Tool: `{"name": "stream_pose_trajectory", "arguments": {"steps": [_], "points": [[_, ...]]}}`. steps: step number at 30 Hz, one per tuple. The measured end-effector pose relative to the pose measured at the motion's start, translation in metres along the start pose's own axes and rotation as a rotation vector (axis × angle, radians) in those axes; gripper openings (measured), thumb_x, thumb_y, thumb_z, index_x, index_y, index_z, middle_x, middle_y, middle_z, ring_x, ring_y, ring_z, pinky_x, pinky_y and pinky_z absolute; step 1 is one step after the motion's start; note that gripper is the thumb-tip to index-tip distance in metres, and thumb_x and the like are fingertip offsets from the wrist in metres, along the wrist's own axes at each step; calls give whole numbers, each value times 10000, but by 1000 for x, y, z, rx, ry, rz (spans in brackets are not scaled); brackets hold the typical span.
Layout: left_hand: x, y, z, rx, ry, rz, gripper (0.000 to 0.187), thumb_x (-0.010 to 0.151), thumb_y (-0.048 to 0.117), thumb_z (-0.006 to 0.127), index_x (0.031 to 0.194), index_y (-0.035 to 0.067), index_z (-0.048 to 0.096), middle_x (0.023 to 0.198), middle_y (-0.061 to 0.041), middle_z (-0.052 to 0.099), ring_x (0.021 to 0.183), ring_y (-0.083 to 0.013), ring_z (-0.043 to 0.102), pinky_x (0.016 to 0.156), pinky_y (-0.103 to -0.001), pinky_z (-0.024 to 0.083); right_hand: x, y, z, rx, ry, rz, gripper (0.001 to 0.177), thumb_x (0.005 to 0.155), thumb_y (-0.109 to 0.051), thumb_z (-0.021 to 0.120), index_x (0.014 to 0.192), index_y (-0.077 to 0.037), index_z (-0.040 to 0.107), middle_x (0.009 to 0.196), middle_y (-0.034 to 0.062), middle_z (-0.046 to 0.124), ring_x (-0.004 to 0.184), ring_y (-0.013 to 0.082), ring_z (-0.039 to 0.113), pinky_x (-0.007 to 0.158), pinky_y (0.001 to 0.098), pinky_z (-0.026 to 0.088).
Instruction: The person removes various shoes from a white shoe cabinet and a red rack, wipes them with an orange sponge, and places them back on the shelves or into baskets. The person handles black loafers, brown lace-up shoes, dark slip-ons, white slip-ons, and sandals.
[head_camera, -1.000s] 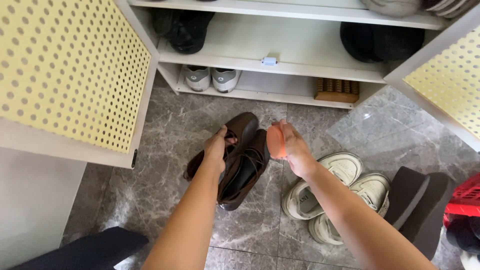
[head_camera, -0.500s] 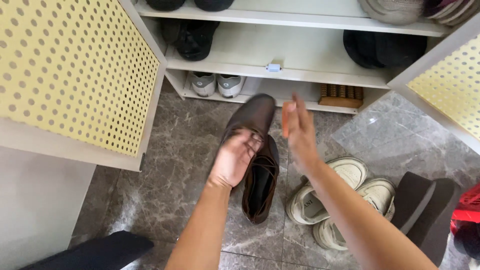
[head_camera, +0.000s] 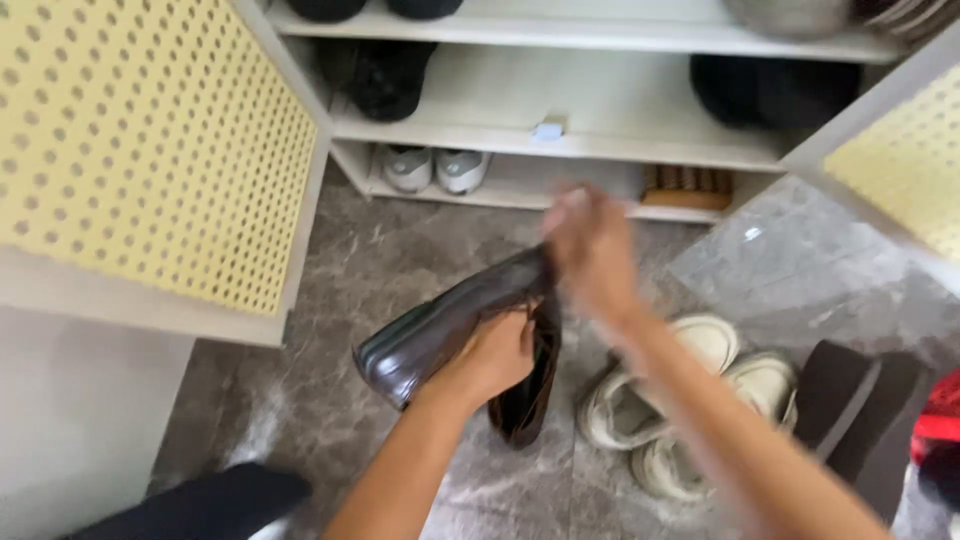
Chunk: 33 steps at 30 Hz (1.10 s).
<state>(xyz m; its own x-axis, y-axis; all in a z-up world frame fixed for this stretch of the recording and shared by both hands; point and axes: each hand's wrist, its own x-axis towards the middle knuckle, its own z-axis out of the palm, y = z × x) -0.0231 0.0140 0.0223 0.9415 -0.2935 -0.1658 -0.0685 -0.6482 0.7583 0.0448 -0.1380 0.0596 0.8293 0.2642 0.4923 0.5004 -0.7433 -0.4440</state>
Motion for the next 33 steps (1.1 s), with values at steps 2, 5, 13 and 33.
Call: {"name": "stream_pose_trajectory", "arguments": {"steps": [2, 5, 13, 33], "points": [[3, -9, 5, -197, 70, 152, 484, 923, 212, 659, 1329, -28, 548, 1254, -331, 588, 1198, -494, 586, 925, -535, 469, -9, -26, 5, 118, -34, -128, 195, 1083, -231, 575, 1220, -111, 644, 1211, 154, 626, 1123, 364, 610, 923, 492, 493], [3, -12, 7, 27, -66, 15, 352, 877, 185, 633, 1185, 14, 641, 1157, -277, 669, 1130, -441, 649, 939, -508, 502, -5, -38, -2, 2, -186, -214, 302, 1029, -262, 578, 1276, -108, 657, 1319, 174, 588, 1223, 372, 561, 1018, 502, 472], [7, -16, 10, -6, 83, 90, 450, 813, 128, 693, 1235, -11, 615, 1191, -327, 622, 1091, -526, 590, 859, -574, 487, -26, -52, 0, 86, -92, -201, 410, 981, -250, 618, 1368, -118, 650, 1407, 199, 526, 1263, 440, 471, 1038, 566, 415], [0, 50, -37, 183, -148, -163, 374, 850, 136, 637, 1213, 56, 680, 1256, -219, 678, 1210, -379, 634, 1016, -447, 527, -1, -13, -6, -33, -81, -80, 378, 1035, -292, 670, 1410, -251, 652, 1400, 60, 583, 1294, 300, 490, 1126, 505, 416]]}}
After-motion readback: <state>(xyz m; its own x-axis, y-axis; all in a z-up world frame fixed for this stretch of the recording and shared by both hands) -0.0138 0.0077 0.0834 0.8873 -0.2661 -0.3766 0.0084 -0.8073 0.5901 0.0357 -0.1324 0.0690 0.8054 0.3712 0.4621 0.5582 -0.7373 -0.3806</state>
